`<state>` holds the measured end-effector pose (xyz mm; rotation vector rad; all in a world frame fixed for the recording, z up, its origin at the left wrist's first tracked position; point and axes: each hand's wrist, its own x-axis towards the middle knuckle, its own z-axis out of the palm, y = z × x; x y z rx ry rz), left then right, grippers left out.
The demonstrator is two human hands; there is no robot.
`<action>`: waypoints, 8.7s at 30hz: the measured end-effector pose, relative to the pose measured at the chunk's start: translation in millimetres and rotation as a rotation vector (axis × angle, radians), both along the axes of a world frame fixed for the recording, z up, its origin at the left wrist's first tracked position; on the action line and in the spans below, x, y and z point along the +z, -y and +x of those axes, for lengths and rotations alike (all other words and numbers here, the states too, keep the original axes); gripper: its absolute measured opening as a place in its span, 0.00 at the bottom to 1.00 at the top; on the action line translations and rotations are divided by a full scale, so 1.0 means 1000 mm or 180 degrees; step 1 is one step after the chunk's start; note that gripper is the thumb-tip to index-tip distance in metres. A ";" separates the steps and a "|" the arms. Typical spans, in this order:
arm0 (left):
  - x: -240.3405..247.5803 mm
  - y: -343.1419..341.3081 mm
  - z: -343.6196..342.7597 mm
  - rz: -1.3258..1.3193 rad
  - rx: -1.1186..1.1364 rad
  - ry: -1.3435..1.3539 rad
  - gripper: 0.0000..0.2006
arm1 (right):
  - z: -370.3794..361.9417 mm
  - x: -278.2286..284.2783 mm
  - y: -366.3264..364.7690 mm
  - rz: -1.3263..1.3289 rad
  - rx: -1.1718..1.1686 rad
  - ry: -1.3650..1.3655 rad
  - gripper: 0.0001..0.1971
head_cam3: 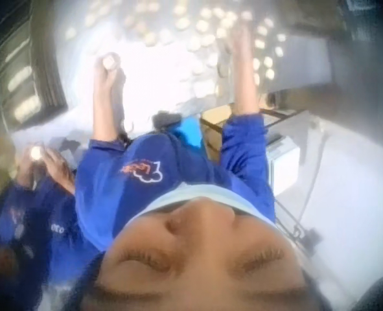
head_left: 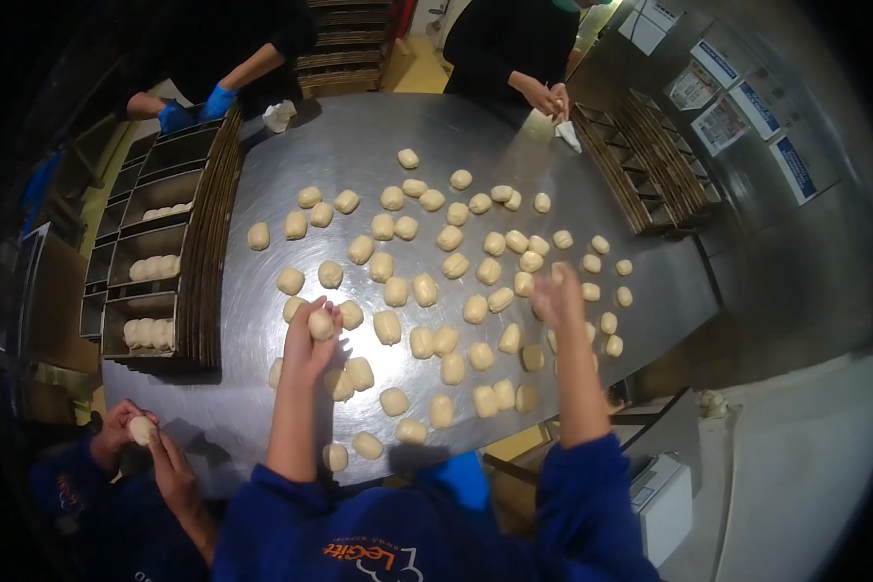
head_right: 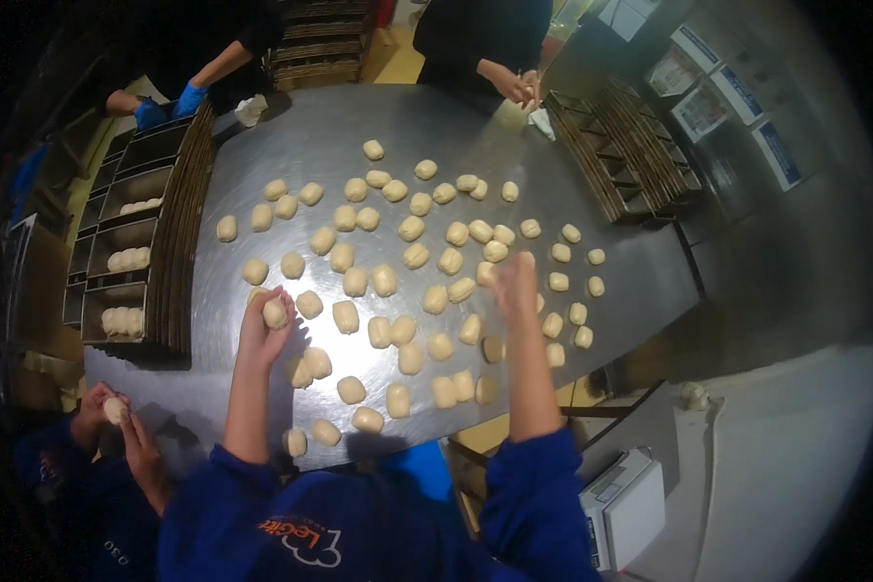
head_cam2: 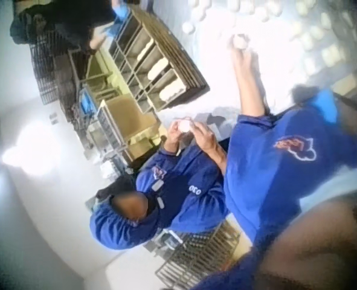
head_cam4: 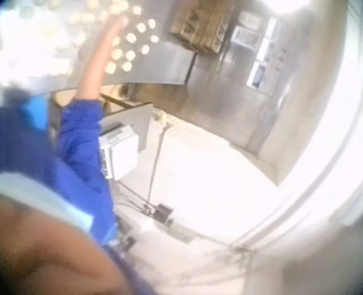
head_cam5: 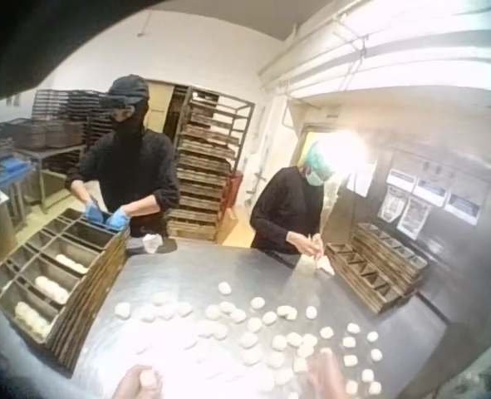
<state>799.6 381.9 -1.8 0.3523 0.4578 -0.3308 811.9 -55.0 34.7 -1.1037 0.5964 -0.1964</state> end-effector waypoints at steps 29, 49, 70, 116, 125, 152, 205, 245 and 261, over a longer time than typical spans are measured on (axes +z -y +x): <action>0.032 0.251 -0.260 0.3045 -0.0783 0.3710 0.26 | -0.582 -0.071 -0.187 -0.2188 -0.0352 -0.1295 0.14; -0.032 0.288 -0.719 0.0888 -0.5762 0.7627 0.19 | -0.921 -0.152 -0.233 0.1489 -0.4697 0.0990 0.20; 0.195 0.459 -0.566 0.2981 -0.1677 0.7284 0.25 | -0.940 -0.165 -0.149 -0.1209 -0.4308 -0.3425 0.22; 0.149 0.520 -0.520 0.5007 -0.1993 0.5960 0.35 | -0.882 -0.080 -0.191 0.1667 -0.2348 0.0901 0.15; 0.140 0.535 -0.432 0.3316 -0.3887 0.4824 0.18 | -0.755 -0.045 -0.159 0.2133 -0.1885 0.0936 0.16; 0.067 0.126 0.011 0.1453 -0.1790 0.1450 0.22 | -0.130 -0.019 0.315 -0.3599 -0.1102 -0.1785 0.36; 0.076 0.285 -0.495 0.0801 -0.5234 0.3349 0.14 | -0.848 -0.172 -0.202 -0.4782 -0.1079 -0.3282 0.16; -0.084 0.335 -0.731 0.1632 -0.8216 0.4391 0.14 | -0.959 -0.110 -0.227 -0.3204 -0.1202 -0.4240 0.16; -0.048 0.154 -0.539 0.2424 -0.5409 0.1762 0.18 | -0.941 -0.043 -0.108 -0.2753 -0.0695 -0.3259 0.09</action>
